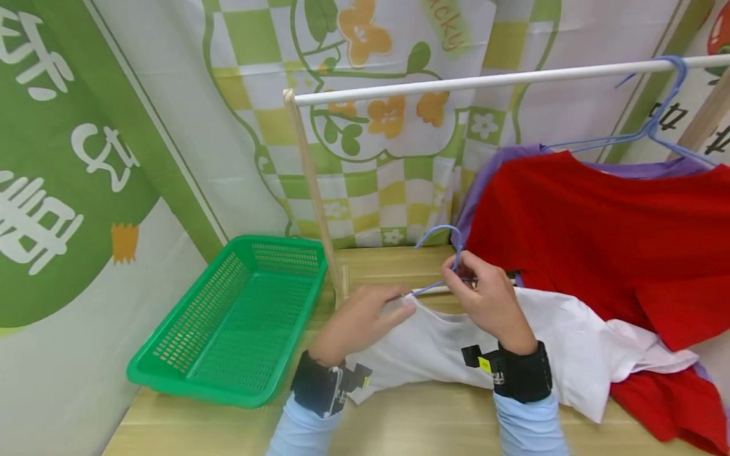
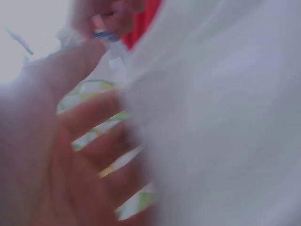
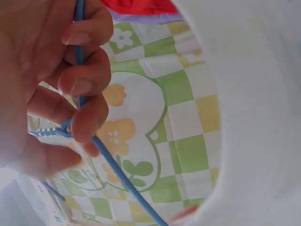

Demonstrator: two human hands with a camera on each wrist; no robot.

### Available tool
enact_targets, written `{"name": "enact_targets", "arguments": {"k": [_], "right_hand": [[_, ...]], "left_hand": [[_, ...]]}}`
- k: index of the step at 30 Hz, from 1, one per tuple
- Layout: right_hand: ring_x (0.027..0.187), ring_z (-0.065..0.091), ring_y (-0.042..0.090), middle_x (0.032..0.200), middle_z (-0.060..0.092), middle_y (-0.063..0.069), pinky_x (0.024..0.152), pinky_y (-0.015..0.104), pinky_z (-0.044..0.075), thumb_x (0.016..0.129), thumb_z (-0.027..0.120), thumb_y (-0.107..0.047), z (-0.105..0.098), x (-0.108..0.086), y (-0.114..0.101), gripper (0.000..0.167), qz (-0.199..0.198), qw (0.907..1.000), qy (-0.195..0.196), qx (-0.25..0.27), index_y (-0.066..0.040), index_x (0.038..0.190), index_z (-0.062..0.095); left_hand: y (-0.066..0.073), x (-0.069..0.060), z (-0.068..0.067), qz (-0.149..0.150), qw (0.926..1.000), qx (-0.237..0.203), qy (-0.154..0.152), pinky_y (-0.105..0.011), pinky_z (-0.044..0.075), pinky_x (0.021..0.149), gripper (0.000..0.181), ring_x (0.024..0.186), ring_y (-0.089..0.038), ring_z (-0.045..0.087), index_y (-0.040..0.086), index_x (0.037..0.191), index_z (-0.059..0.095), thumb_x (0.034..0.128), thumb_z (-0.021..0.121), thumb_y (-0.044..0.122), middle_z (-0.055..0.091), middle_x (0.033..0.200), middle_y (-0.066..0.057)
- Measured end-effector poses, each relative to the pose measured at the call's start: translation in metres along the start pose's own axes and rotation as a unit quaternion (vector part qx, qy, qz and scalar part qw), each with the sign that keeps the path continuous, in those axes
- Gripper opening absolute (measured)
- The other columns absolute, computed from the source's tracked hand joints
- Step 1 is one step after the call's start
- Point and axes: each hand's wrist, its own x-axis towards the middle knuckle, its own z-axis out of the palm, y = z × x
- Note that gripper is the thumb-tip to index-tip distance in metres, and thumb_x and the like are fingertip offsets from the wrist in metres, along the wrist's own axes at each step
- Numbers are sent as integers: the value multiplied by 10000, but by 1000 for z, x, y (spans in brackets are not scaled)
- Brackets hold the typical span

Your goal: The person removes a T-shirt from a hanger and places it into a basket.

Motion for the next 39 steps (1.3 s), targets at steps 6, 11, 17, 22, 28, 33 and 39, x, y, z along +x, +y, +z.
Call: {"name": "enact_targets", "arguments": {"k": [6, 11, 17, 22, 28, 33, 39], "right_hand": [[642, 506, 79, 703, 575, -46, 592, 224, 438, 1017, 718, -184, 0, -1, 4, 71, -185, 9998, 59, 50, -130, 1019, 764], [707, 580, 91, 751, 662, 15, 647, 212, 512, 1022, 703, -152, -20, -1, 15, 84, -97, 9999, 106, -9, -105, 1046, 768], [754, 611, 120, 809, 685, -26, 642, 231, 523, 1039, 689, -220, -46, -9, 26, 137, 418, 9991, 73, -40, -118, 1069, 775], [801, 610, 110, 838, 702, 2, 679, 219, 513, 1036, 690, -200, -63, -19, 35, 146, 612, 9979, 194, 122, -107, 1105, 780], [821, 643, 76, 854, 730, -91, 756, 149, 520, 1046, 671, -187, -78, -29, 49, 209, 843, 9952, 410, 291, -41, 1167, 761], [840, 642, 63, 850, 712, -164, 760, 138, 514, 1061, 636, -151, -82, -32, 55, 248, 1098, 9856, 1108, 659, 40, 1188, 730], [846, 667, 106, 863, 729, -127, 781, 140, 546, 1048, 657, -155, -74, -26, 40, 234, 1133, 9766, 1538, 988, 20, 1177, 745]], "left_hand": [[-15, 3, 23, 642, 9945, 250, 783, -253, 552, 702, 243, 721, -89, 677, 142, 1085, 829, 1064, 633, 283, 784, 863, 17], [-20, 7, 22, 840, 9931, 296, 767, -262, 602, 738, 213, 800, -121, 768, 138, 1083, 839, 1030, 681, 271, 829, 976, -20], [-31, 5, 16, 1075, 9913, 146, 741, -198, 591, 720, 182, 868, -141, 799, 131, 1098, 841, 981, 747, 234, 825, 1028, -57], [-33, 1, 9, 1134, 9909, -140, 706, -165, 523, 632, 191, 742, -93, 723, 110, 1108, 837, 964, 773, 217, 826, 1012, -64], [-39, -3, 0, 1262, 9897, -220, 633, -182, 581, 691, 181, 803, -104, 770, 91, 1111, 834, 976, 759, 185, 826, 1016, -72], [-45, 0, 6, 1282, 9900, -193, 552, -147, 391, 534, 148, 597, -3, 502, 105, 1062, 848, 986, 748, 184, 803, 834, -13], [-25, 10, 33, 1071, 9926, 27, 574, -146, 475, 619, 181, 640, -8, 638, 162, 1078, 839, 1030, 696, 262, 792, 833, 54]]}}
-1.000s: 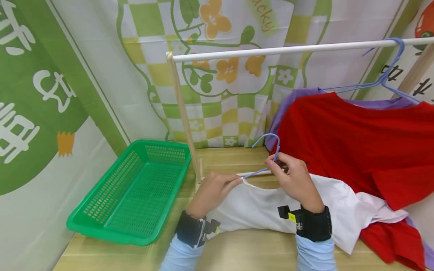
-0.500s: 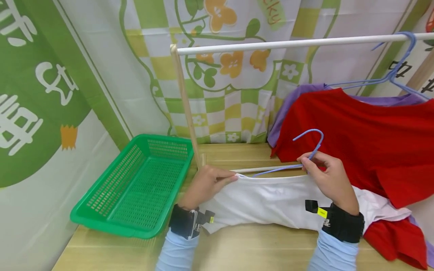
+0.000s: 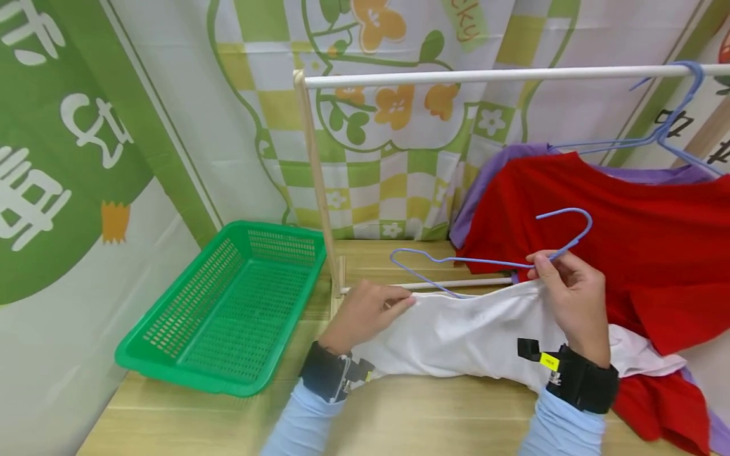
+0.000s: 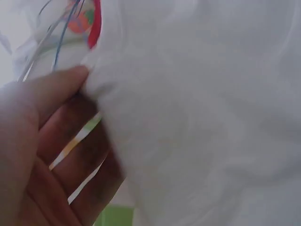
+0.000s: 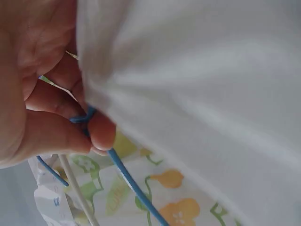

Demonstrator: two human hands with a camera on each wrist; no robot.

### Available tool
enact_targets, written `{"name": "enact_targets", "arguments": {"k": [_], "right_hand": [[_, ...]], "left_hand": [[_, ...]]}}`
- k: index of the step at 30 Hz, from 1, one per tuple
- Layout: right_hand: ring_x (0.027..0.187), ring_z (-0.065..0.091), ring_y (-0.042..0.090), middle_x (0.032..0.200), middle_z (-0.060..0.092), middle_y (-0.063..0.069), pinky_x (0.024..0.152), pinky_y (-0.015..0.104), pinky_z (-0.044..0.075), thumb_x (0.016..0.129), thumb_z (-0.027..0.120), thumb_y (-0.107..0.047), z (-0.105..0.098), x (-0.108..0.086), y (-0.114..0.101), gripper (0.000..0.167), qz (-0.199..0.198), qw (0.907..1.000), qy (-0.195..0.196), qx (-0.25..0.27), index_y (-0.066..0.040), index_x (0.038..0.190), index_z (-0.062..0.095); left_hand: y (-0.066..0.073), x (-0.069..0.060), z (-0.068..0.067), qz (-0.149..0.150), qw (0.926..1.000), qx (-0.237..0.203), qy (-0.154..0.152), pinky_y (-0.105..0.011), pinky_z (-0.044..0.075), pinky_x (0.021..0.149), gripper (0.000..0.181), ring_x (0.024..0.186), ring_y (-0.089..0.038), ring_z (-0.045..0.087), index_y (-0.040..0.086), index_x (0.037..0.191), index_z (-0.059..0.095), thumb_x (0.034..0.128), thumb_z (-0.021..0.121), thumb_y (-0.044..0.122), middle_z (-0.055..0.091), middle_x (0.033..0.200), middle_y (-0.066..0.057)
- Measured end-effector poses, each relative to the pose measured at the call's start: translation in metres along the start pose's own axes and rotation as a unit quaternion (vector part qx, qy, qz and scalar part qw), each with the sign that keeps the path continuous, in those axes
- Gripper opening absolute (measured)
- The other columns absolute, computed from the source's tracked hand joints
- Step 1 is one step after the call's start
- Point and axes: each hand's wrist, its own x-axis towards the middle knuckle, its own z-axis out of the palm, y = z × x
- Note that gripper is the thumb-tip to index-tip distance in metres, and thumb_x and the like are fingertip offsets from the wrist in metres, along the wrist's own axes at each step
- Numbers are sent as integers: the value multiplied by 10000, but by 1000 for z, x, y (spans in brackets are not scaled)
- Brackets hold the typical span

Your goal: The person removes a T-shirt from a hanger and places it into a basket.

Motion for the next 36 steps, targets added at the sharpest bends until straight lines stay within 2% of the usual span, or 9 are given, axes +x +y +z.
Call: {"name": "enact_targets", "arguments": {"k": [5, 9, 13, 20, 24, 27, 30, 34, 36], "right_hand": [[898, 696, 63, 904, 738, -175, 839, 119, 553, 1042, 667, -150, 19, -5, -21, 213, -290, 9993, -232, -74, -12, 1179, 755], [884, 714, 73, 897, 751, -137, 852, 135, 554, 1026, 672, -74, 43, -6, -37, 165, -723, 9964, -263, 359, -8, 1139, 772], [854, 719, 62, 897, 767, -39, 817, 162, 560, 1011, 667, -9, 76, -9, -49, 143, -1204, 9880, -430, 871, 9, 1105, 774], [928, 728, 101, 949, 759, 91, 805, 203, 551, 1012, 651, 16, 114, -34, -70, 155, -1736, 9699, -1246, 1165, -13, 1128, 751], [943, 707, 109, 975, 742, 131, 876, 208, 560, 992, 650, 67, 117, -45, -78, 186, -1835, 9634, -1485, 1268, -3, 1140, 738], [931, 702, 102, 1000, 726, 131, 889, 201, 569, 982, 641, 98, 112, -51, -87, 191, -1881, 9605, -1439, 1460, 27, 1139, 725], [916, 702, 97, 1022, 719, 84, 889, 190, 578, 981, 622, 120, 103, -57, -96, 173, -2085, 9554, -1255, 1674, 68, 1122, 708], [879, 704, 72, 1006, 735, 22, 849, 172, 587, 986, 616, 118, 85, -51, -112, 146, -2337, 9559, -942, 1508, 103, 1099, 706], [841, 704, 84, 977, 748, -4, 800, 164, 590, 989, 619, 109, 74, -38, -122, 144, -2355, 9598, -844, 1275, 97, 1091, 720]], "left_hand": [[18, 8, 31, -107, 9996, 243, 59, -168, 523, 675, 193, 760, -50, 743, 182, 1097, 825, 1043, 674, 289, 811, 915, 61], [28, 12, 52, 182, 9987, 466, 107, -164, 513, 672, 176, 806, -33, 748, 186, 1082, 817, 1043, 671, 277, 812, 921, 86], [34, 13, 68, 451, 9968, 647, 86, -147, 491, 648, 137, 786, -11, 727, 202, 1058, 807, 1032, 690, 268, 793, 884, 114], [34, 7, 85, 522, 9934, 941, -387, -231, 514, 641, 165, 702, -83, 656, 173, 943, 767, 1021, 704, 303, 716, 769, 70], [29, 2, 90, 535, 9931, 921, -495, -205, 479, 639, 183, 667, -88, 594, 158, 863, 722, 1014, 708, 262, 651, 712, 50], [26, 2, 89, 858, 9900, 1062, -357, -214, 533, 799, 129, 831, -110, 659, 165, 969, 760, 1018, 711, 274, 722, 869, 45], [25, 3, 85, 1087, 9891, 910, -400, -172, 527, 845, 163, 905, -66, 685, 195, 1098, 799, 1013, 722, 311, 776, 985, 86], [26, 5, 79, 967, 9916, 527, -673, -104, 484, 737, 196, 820, 4, 690, 216, 1123, 817, 1035, 681, 324, 798, 964, 132], [26, 7, 75, 863, 9925, 542, -672, -100, 487, 756, 203, 837, 13, 689, 212, 1126, 815, 1044, 665, 322, 797, 988, 134]]}}
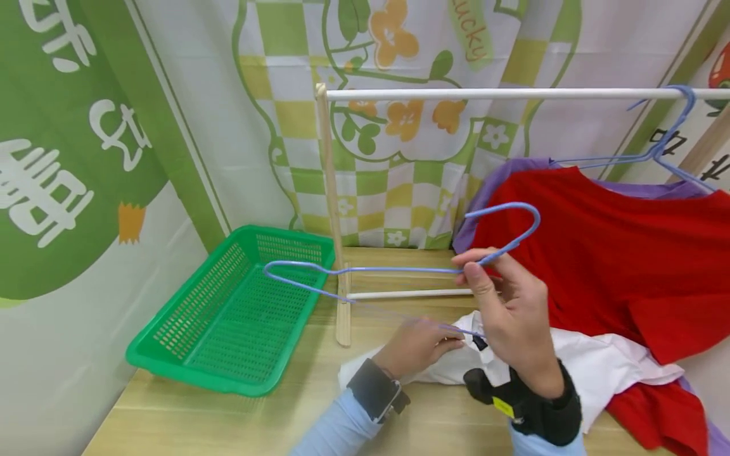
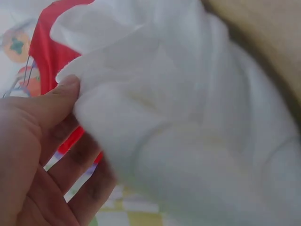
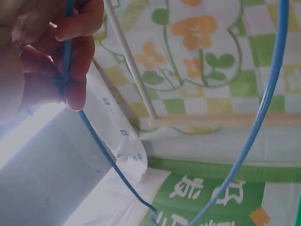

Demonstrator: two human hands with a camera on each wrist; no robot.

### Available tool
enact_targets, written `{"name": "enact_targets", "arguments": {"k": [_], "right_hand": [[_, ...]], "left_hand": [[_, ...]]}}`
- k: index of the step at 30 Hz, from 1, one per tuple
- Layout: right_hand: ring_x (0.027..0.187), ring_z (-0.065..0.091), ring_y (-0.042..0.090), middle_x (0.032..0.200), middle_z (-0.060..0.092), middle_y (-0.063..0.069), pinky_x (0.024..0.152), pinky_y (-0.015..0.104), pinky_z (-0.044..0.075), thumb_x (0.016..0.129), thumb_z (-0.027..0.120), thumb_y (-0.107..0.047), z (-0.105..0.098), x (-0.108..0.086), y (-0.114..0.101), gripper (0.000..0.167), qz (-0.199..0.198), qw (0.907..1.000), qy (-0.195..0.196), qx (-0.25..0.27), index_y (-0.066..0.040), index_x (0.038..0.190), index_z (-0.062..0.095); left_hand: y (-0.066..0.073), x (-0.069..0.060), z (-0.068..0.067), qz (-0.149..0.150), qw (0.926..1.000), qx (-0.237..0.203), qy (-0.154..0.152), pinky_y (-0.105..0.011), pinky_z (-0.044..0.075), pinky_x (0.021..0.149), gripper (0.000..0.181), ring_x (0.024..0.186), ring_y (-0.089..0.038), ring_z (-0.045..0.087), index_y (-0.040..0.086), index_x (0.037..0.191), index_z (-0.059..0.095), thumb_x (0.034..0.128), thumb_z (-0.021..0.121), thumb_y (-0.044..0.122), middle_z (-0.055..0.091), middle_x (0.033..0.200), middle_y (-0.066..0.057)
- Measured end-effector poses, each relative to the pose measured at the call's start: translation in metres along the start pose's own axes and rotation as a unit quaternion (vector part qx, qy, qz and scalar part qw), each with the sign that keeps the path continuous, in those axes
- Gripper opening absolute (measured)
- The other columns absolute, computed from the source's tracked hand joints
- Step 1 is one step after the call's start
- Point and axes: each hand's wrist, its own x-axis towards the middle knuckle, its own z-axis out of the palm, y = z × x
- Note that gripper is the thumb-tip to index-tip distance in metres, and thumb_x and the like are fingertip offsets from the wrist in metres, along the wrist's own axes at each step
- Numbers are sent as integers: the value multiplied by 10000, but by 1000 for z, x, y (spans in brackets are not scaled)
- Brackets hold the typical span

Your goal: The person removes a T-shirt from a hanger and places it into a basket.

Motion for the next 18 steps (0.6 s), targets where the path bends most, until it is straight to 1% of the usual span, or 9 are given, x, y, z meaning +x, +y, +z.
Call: {"name": "enact_targets", "arguments": {"k": [2, 4, 5, 9, 11, 12, 14, 17, 18], "right_hand": [[818, 701, 92, 950, 752, -27, 759, 155, 589, 999, 631, 73, -12, 19, -5, 147, 115, 9990, -16, -432, 65, 1096, 741], [806, 689, 99, 914, 740, -69, 742, 139, 573, 1016, 630, 32, -25, 42, -7, 152, 192, 9963, -113, -828, 28, 1099, 757], [805, 679, 99, 911, 732, -95, 737, 131, 556, 1024, 631, 4, -31, 53, -8, 155, 229, 9943, -176, -1031, 13, 1106, 763], [803, 622, 63, 857, 674, -177, 711, 123, 496, 1058, 625, -127, -50, 96, -7, 192, 349, 9805, -376, -1899, -31, 1144, 768], [783, 604, 52, 829, 654, -206, 677, 144, 467, 1069, 610, -196, -53, 117, -5, 237, 427, 9730, -367, -2240, -39, 1149, 770], [770, 594, 56, 810, 645, -210, 664, 155, 456, 1074, 600, -228, -54, 127, -3, 264, 487, 9694, -357, -2381, -41, 1150, 769], [752, 576, 62, 783, 648, -179, 649, 207, 426, 1076, 580, -283, -51, 146, 3, 313, 648, 9627, -301, -2610, -43, 1133, 772], [751, 559, 80, 806, 696, -60, 659, 277, 398, 1079, 541, -350, -45, 167, 14, 379, 964, 9490, -263, -2989, -52, 1126, 772], [755, 550, 100, 830, 707, -13, 655, 301, 391, 1080, 530, -366, -42, 172, 19, 394, 1082, 9438, -274, -3110, -57, 1123, 769]], "left_hand": [[-1, -1, -6, -111, 9999, 104, 51, -115, 493, 753, 186, 826, 13, 684, 220, 1092, 811, 1041, 668, 327, 788, 964, 137], [-3, -2, -11, -250, 9996, -55, 73, -117, 473, 744, 160, 792, -1, 649, 207, 1058, 805, 1038, 677, 301, 768, 911, 118], [-5, -3, -13, -329, 9994, -68, 101, -112, 481, 758, 157, 808, 3, 661, 207, 1062, 808, 1035, 684, 299, 775, 920, 118], [-14, -6, -23, -548, 9979, -253, 236, -156, 544, 818, 177, 877, -24, 722, 190, 1112, 816, 1038, 686, 284, 806, 986, 90], [-19, -8, -28, -695, 9966, -310, 328, -215, 568, 880, 197, 907, -21, 727, 197, 1153, 814, 1039, 684, 292, 815, 1048, 88], [-22, -8, -31, -777, 9957, -353, 372, -234, 573, 867, 205, 883, -19, 714, 198, 1165, 812, 1040, 682, 295, 815, 1060, 83], [-28, -10, -36, -936, 9936, -440, 457, -262, 572, 846, 205, 841, -19, 679, 200, 1171, 812, 1039, 684, 292, 815, 1059, 76], [-33, -11, -45, -1212, 9894, -572, 567, -234, 559, 822, 209, 842, -11, 675, 201, 1172, 814, 1036, 688, 296, 817, 1070, 64], [-34, -11, -47, -1258, 9883, -606, 607, -210, 558, 777, 210, 844, -21, 684, 190, 1168, 815, 1034, 690, 292, 818, 1065, 52]]}}
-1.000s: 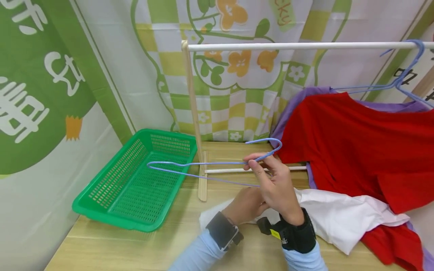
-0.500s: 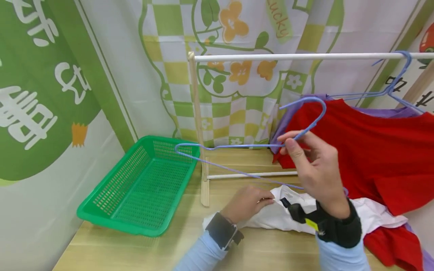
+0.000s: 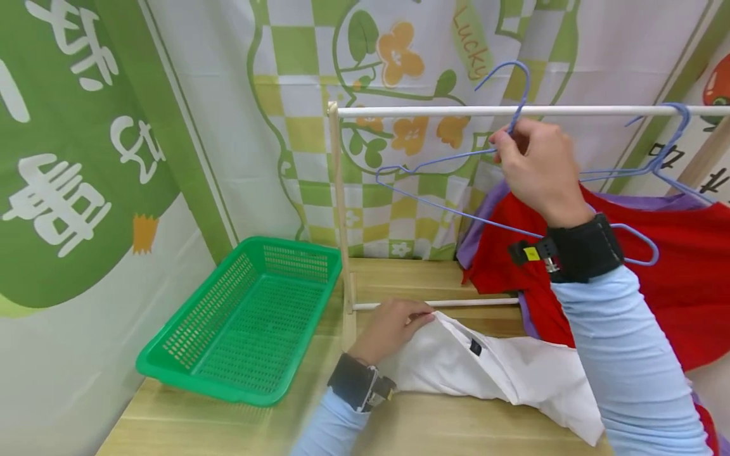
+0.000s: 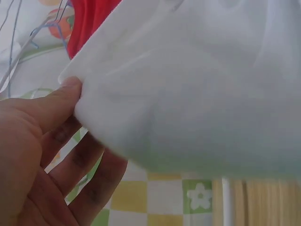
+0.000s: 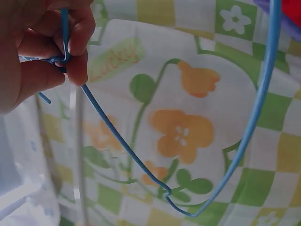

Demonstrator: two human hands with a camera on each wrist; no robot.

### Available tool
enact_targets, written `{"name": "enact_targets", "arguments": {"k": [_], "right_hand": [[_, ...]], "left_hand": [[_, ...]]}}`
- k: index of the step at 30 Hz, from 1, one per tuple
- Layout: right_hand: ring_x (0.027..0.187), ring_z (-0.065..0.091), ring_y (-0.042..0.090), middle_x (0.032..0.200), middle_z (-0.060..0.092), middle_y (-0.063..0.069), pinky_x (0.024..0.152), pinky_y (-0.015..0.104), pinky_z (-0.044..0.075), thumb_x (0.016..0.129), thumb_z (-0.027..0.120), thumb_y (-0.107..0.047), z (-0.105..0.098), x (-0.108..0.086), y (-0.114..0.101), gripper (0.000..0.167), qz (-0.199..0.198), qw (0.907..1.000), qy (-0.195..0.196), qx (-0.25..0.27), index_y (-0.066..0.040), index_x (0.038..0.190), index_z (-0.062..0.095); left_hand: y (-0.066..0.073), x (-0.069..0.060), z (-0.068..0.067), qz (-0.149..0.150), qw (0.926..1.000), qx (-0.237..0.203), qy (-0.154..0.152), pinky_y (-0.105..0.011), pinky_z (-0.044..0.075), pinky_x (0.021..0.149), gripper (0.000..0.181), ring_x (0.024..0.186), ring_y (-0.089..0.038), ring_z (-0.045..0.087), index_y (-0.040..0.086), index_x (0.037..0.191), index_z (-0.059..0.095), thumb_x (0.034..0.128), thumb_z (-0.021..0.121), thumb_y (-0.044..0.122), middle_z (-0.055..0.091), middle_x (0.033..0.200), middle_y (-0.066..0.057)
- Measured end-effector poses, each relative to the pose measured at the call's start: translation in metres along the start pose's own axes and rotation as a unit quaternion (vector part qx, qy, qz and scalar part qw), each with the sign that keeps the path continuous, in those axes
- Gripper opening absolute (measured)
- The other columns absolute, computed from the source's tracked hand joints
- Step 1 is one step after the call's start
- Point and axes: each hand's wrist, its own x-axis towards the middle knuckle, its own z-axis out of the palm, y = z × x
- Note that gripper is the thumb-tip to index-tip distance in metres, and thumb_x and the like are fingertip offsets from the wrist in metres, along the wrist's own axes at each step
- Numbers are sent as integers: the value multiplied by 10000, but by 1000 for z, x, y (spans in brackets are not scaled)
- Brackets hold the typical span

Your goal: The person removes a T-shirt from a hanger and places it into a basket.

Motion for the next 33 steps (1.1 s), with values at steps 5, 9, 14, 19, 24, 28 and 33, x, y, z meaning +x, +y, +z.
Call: {"name": "enact_targets", "arguments": {"k": [5, 9, 14, 19, 24, 28, 33], "right_hand": [[745, 554, 213, 870, 716, 119, 603, 359, 375, 1073, 515, -386, 25, 8, 20, 403, 405, 9976, -137, -549, -69, 1051, 762], [756, 575, 274, 868, 711, 155, 572, 368, 380, 1071, 514, -364, 41, 1, 35, 401, 455, 9969, -268, -585, -47, 1016, 752], [933, 643, 323, 1067, 761, 136, 702, 458, 437, 1080, 464, -446, 42, -8, 41, 456, 646, 9943, -605, -600, -85, 1127, 738], [1184, 629, 340, 1295, 730, 105, 794, 535, 474, 1050, 549, -431, 21, -30, 31, 464, 48, 9971, -218, -732, -152, 1405, 654], [1060, 636, 227, 1193, 747, 61, 731, 411, 538, 949, 761, -245, 0, -90, 38, 337, -1381, 9853, -653, -759, -150, 1271, 733], [1136, 642, 217, 1282, 708, 25, 859, 461, 587, 864, 864, -337, 5, -144, 68, 491, -1529, 9555, -2274, -1090, -194, 1307, 711], [1408, 475, 426, 1581, 497, 160, 964, 658, 470, 733, 917, -488, 31, -212, 127, 954, -845, 9155, -3547, -1700, -279, 1564, 498]], "left_hand": [[0, -4, 1, -215, 9993, -317, 27, -195, 580, 823, 201, 931, -59, 751, 168, 1138, 816, 1034, 689, 284, 820, 1070, 35], [0, -5, 4, -262, 9985, -481, -2, -220, 596, 873, 201, 993, -89, 770, 161, 1146, 812, 1031, 692, 275, 820, 1099, 21], [-1, -3, 4, -334, 9980, -542, -15, -243, 606, 872, 214, 1008, -117, 775, 152, 1168, 809, 1027, 700, 271, 818, 1125, 5], [-2, -3, 1, -478, 9976, -503, -23, -242, 596, 828, 210, 943, -88, 754, 171, 1158, 814, 1031, 697, 289, 817, 1095, 31], [-4, -3, 0, -676, 9963, -426, -322, -242, 561, 783, 216, 887, -66, 712, 212, 1174, 807, 1043, 678, 327, 807, 1059, 67], [-2, -1, 8, -653, 9935, -24, -932, -333, 585, 915, 378, 1080, -151, 733, 196, 1346, 724, 1029, 684, 399, 785, 1209, 21], [12, -10, 40, -536, 9761, 482, -2048, -485, 388, 1248, 907, 1537, -322, 436, 163, 1637, 389, 905, 778, 532, 423, 1680, -97]]}}
